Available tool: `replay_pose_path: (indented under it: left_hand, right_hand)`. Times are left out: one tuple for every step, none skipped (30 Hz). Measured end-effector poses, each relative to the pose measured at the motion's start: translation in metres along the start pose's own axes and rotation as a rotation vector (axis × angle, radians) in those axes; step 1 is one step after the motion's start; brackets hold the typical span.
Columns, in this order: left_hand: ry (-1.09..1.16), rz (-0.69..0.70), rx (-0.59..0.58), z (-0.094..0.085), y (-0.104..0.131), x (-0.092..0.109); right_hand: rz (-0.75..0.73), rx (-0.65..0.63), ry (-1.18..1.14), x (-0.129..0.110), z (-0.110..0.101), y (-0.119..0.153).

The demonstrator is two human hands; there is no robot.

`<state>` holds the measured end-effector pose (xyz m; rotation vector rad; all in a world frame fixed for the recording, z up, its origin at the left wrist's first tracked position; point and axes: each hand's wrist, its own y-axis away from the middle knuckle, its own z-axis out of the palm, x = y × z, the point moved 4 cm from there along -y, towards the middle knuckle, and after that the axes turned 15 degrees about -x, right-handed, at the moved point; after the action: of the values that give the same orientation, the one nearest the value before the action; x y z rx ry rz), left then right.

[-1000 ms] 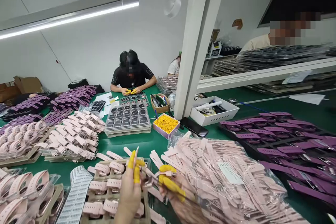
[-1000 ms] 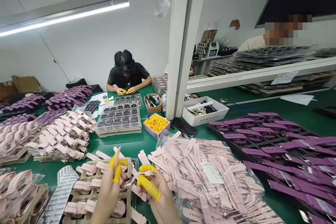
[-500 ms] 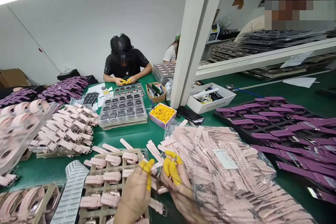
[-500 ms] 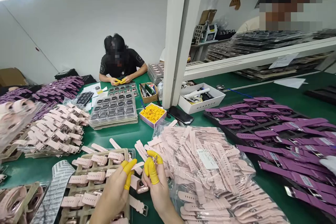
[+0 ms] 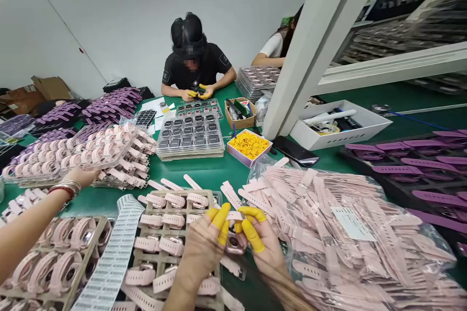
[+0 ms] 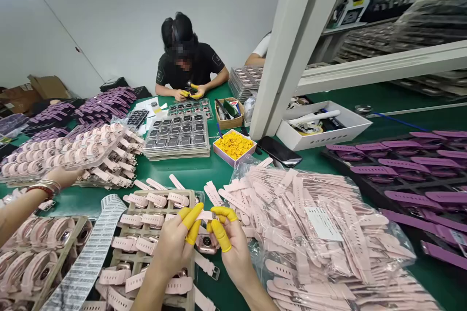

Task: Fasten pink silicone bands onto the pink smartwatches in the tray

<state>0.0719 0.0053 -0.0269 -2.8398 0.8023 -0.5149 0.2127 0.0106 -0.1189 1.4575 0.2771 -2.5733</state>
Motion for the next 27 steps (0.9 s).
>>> replay_pose_path:
  left_hand:
    - [-0.022, 0.011, -0.010, 0.001, -0.001, 0.002]
    - [-0.050, 0.030, -0.015, 0.002, -0.001, 0.003]
    - [-0.081, 0.050, -0.028, 0.003, -0.001, 0.005]
    - [-0.115, 0.072, -0.040, 0.005, -0.001, 0.007]
    - [-0.146, 0.089, -0.047, 0.007, -0.001, 0.009]
    - [-0.172, 0.099, -0.049, 0.008, -0.002, 0.011]
    - [-0.191, 0.099, -0.047, 0.008, -0.002, 0.013]
    - [-0.206, 0.095, -0.045, 0.009, -0.002, 0.014]
    - [-0.218, 0.091, -0.048, 0.009, -0.003, 0.017]
    - [-0.229, 0.086, -0.052, 0.009, -0.004, 0.019]
    - [-0.239, 0.081, -0.058, 0.010, -0.005, 0.021]
    - [-0.245, 0.076, -0.061, 0.010, -0.005, 0.022]
    - [-0.247, 0.068, -0.062, 0.010, -0.006, 0.023]
    - [-0.244, 0.056, -0.058, 0.010, -0.006, 0.023]
    - [-0.240, 0.041, -0.051, 0.010, -0.006, 0.023]
    - [-0.238, 0.026, -0.039, 0.010, -0.006, 0.022]
    - [-0.238, 0.018, -0.029, 0.011, -0.006, 0.022]
    - [-0.238, 0.019, -0.020, 0.012, -0.006, 0.022]
    - [-0.235, 0.029, -0.017, 0.013, -0.006, 0.022]
    - [-0.227, 0.045, -0.017, 0.015, -0.006, 0.023]
    - [-0.215, 0.062, -0.023, 0.017, -0.007, 0.023]
    - [-0.203, 0.074, -0.029, 0.019, -0.007, 0.024]
    - [-0.195, 0.078, -0.031, 0.021, -0.007, 0.024]
    - [-0.193, 0.075, -0.024, 0.022, -0.007, 0.023]
    - [-0.195, 0.067, -0.015, 0.023, -0.007, 0.023]
    - [-0.196, 0.058, -0.005, 0.022, -0.007, 0.022]
    - [-0.185, 0.048, -0.001, 0.020, -0.006, 0.021]
  right_hand:
    - [0.005, 0.014, -0.018, 0.003, -0.001, 0.001]
    - [0.005, 0.027, -0.032, 0.005, -0.002, 0.001]
    - [0.003, 0.044, -0.039, 0.006, -0.003, 0.001]
    - [-0.001, 0.069, -0.042, 0.006, -0.003, 0.002]
    - [-0.001, 0.094, -0.042, 0.006, -0.003, 0.002]
    - [0.005, 0.110, -0.038, 0.005, -0.002, 0.002]
    - [0.016, 0.118, -0.036, 0.004, -0.001, 0.002]
    - [0.029, 0.118, -0.039, 0.003, 0.000, 0.002]
    - [0.044, 0.116, -0.048, 0.001, 0.002, 0.002]
    - [0.057, 0.119, -0.061, -0.001, 0.003, 0.002]
    - [0.061, 0.137, -0.074, -0.003, 0.003, 0.002]
    - [0.061, 0.160, -0.079, -0.005, 0.003, 0.002]
    - [0.065, 0.176, -0.071, -0.007, 0.002, 0.002]
    - [0.075, 0.177, -0.048, -0.008, 0.002, 0.001]
    - [0.091, 0.163, -0.016, -0.010, 0.002, 0.000]
    - [0.111, 0.139, 0.018, -0.011, 0.002, -0.001]
    - [0.130, 0.115, 0.049, -0.012, 0.002, -0.001]
    - [0.138, 0.101, 0.074, -0.013, 0.002, -0.002]
    - [0.126, 0.110, 0.089, -0.015, 0.001, -0.002]
    - [0.102, 0.135, 0.093, -0.018, 0.000, -0.002]
    - [0.078, 0.162, 0.087, -0.020, -0.002, -0.002]
    - [0.057, 0.183, 0.074, -0.022, -0.002, -0.002]
    - [0.042, 0.189, 0.058, -0.023, -0.002, -0.002]
    - [0.032, 0.180, 0.050, -0.024, 0.000, -0.002]
    - [0.021, 0.159, 0.061, -0.026, 0.002, -0.002]
    - [-0.001, 0.137, 0.106, -0.028, 0.005, -0.002]
    - [-0.027, 0.118, 0.174, -0.030, 0.007, -0.002]
